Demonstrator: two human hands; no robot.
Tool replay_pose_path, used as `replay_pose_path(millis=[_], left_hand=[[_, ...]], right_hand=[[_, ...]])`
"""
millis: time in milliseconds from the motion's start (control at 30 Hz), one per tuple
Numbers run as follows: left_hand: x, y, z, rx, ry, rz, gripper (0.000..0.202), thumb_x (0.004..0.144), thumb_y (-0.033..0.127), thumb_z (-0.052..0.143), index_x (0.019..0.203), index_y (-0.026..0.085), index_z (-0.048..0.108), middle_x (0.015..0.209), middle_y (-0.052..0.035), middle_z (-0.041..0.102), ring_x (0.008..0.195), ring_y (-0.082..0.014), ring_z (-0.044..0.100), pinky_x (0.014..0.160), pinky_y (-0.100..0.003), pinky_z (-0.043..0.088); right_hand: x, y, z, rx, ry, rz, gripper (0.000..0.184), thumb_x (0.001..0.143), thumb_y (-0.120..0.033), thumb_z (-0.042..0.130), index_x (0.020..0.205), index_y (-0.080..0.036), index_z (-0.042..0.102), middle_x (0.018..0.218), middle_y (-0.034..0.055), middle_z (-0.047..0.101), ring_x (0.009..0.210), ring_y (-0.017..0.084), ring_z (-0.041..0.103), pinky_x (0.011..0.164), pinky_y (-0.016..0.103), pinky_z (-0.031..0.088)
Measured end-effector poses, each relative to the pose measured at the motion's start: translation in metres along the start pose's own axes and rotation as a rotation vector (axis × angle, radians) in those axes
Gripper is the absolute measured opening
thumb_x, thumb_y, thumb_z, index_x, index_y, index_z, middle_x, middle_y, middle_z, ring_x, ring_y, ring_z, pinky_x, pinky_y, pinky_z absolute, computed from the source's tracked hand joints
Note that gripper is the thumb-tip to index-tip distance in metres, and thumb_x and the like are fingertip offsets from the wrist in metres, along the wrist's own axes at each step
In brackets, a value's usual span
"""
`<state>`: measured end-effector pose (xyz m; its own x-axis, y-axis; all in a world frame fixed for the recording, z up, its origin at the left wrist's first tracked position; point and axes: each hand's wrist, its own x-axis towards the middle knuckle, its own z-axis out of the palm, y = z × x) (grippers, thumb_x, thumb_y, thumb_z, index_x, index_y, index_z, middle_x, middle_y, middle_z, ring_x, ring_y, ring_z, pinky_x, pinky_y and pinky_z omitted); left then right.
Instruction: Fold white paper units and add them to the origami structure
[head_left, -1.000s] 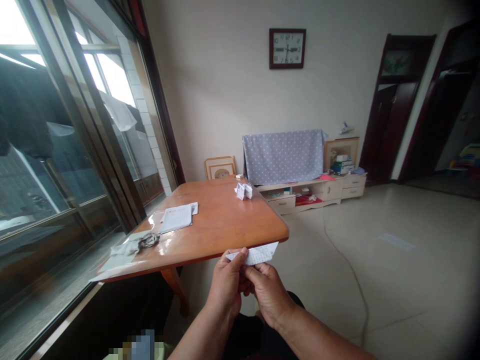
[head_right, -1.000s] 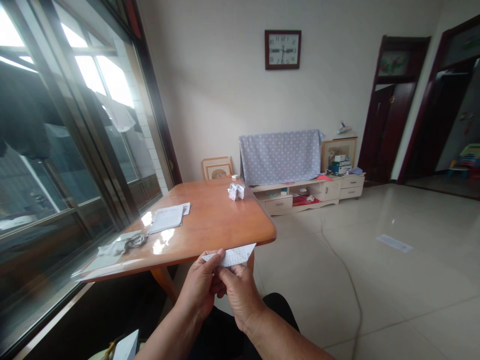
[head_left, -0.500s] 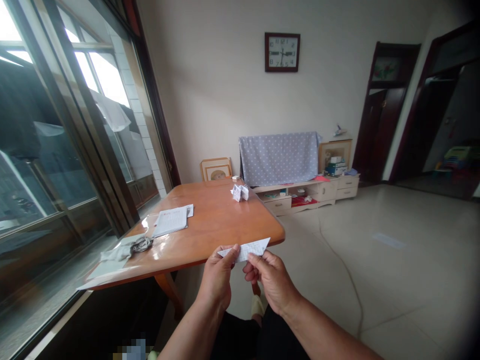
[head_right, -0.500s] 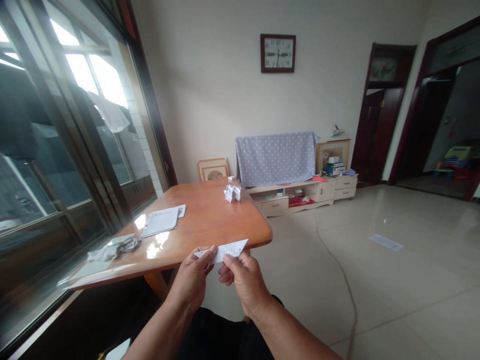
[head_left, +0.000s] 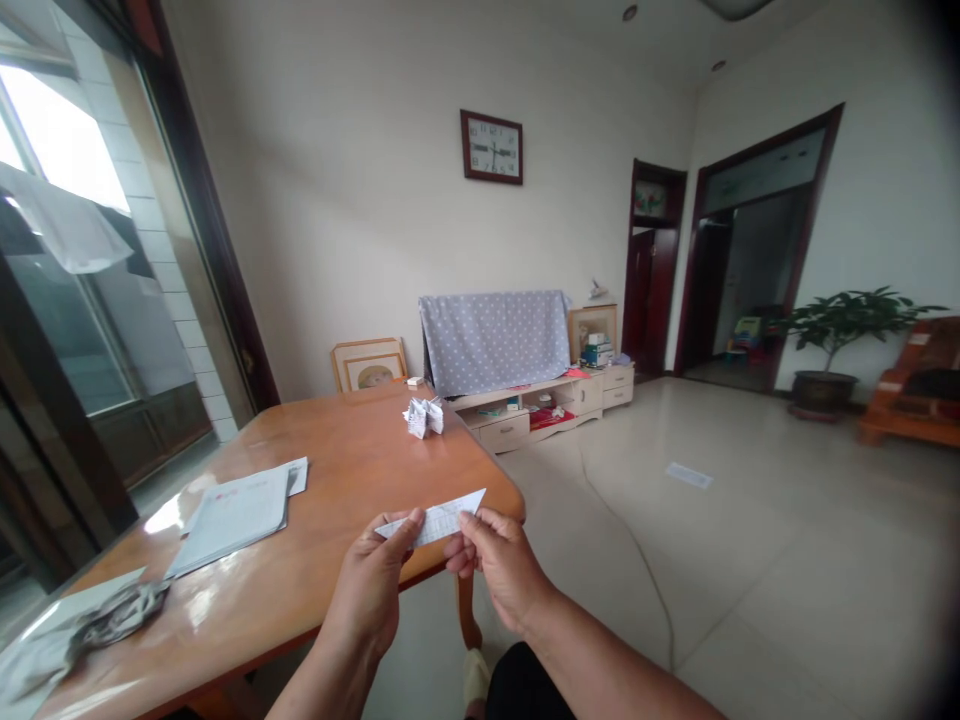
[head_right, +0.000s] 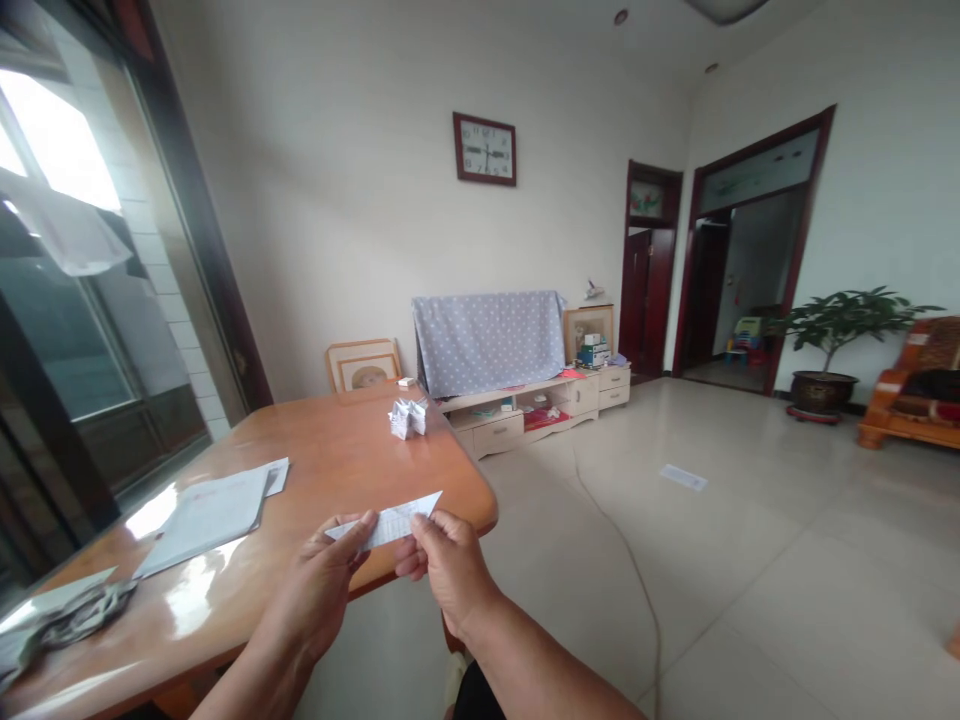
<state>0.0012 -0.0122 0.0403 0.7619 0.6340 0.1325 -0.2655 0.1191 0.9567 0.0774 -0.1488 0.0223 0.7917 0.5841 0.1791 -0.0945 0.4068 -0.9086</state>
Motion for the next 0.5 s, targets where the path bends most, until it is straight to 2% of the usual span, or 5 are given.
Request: replay_pose_path(millis=[233,333,400,500], left_hand=[[0.046,-0.002,-0.013,-0.08,-0.039,-0.093,0.034,0.074,0.045,0.083,0.085,0.018,0.066,0.086,-0.003,0.067,0.086,-0.0178,0.06,0.079,-0.029,0.043],[0.07,-0.003,-0.025,-0.084,-0.12,-0.142,0.03,0.077,0.041,0.081,0.092,0.019,0.066,0.097,-0.0049,0.07,0.091,-0.0183,0.061,0.079,-0.029,0.043],[0.089,-0.005,-0.033,-0.087,-0.176,-0.166,0.029,0.078,0.038,0.08,0.095,0.019,0.067,0.1,-0.0061,0.07,0.09,-0.0177,0.062,0.079,-0.029,0.043],[0.122,-0.01,-0.043,-0.07,-0.17,-0.178,0.03,0.076,0.036,0.082,0.094,0.018,0.067,0.096,-0.0066,0.071,0.082,-0.0155,0.062,0.073,-0.027,0.042]], right_hand=[[0.047,0.012,0.009,-0.056,0.034,-0.006,0.042,0.089,-0.056,0.063,0.079,-0.015,0.063,0.072,0.0063,0.07,0.059,0.014,0.063,0.054,0.023,0.04],[0.071,0.021,0.012,-0.054,0.024,-0.013,0.043,0.09,-0.057,0.063,0.084,-0.014,0.065,0.072,0.0063,0.069,0.06,0.015,0.064,0.055,0.024,0.042],[0.089,0.027,0.015,-0.05,0.011,-0.007,0.043,0.089,-0.057,0.063,0.088,-0.014,0.066,0.075,0.0076,0.071,0.062,0.016,0.064,0.056,0.025,0.043],[0.119,0.036,0.017,-0.072,-0.02,0.03,0.045,0.089,-0.059,0.062,0.09,-0.014,0.067,0.082,0.0105,0.073,0.066,0.017,0.067,0.058,0.027,0.045]])
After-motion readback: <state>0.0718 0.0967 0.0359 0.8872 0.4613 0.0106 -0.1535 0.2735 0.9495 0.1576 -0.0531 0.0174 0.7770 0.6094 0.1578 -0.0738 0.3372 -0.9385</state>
